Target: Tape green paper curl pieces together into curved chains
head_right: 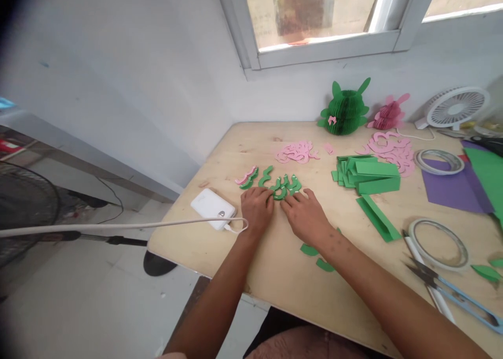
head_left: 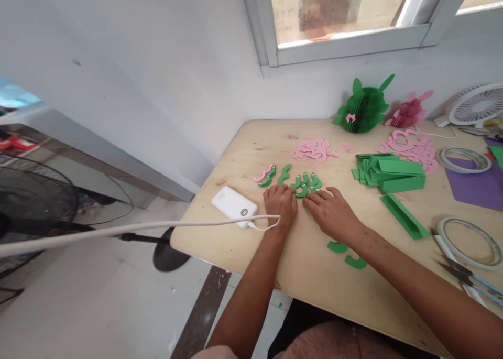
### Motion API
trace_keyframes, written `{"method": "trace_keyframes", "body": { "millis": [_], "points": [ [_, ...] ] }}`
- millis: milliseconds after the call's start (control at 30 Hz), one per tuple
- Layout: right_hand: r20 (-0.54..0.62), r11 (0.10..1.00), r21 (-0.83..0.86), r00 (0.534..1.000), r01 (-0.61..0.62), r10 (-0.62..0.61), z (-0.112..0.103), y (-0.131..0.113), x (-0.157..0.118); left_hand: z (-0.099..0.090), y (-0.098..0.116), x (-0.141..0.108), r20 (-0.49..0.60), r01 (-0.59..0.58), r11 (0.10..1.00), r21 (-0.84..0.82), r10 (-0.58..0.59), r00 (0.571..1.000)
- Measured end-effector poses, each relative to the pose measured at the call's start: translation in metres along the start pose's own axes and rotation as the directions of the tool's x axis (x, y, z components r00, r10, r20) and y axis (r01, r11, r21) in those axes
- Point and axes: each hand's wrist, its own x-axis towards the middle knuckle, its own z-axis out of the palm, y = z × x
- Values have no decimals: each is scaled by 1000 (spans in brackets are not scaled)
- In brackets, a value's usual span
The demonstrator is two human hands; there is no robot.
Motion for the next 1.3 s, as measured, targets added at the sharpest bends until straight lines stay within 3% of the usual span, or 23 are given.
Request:
{"method": "trace_keyframes", "body": {
  "millis": [333,500,700,900,1100,1300],
  "points": [
    [10,1000,22,1000,13,-14,-1,-4,-4,2,0,0,-17,82,993,88,-81,997],
    [-17,999,50,1000,13,-12,-4,-5,-4,-5,5,0,-90,2,1000,-23,-4,996],
    [-46,998,36,998,-49,50,-5,2,-12,-8,12,-1,19,-122,986,-109,125,992],
    [-145,986,53,975,-159,166,-13,6,-19,-9,15,-3,118,-177,980,-85,187,975],
    [-208,966,139,948,-217,243,-24,10,-31,-8,16,-4,151,-107,994,28,102,983],
    [-217,963,202,951,-178,221,-23,1,-42,-6,16,-6,189,-38,996,83,22,982]
  ]
}}
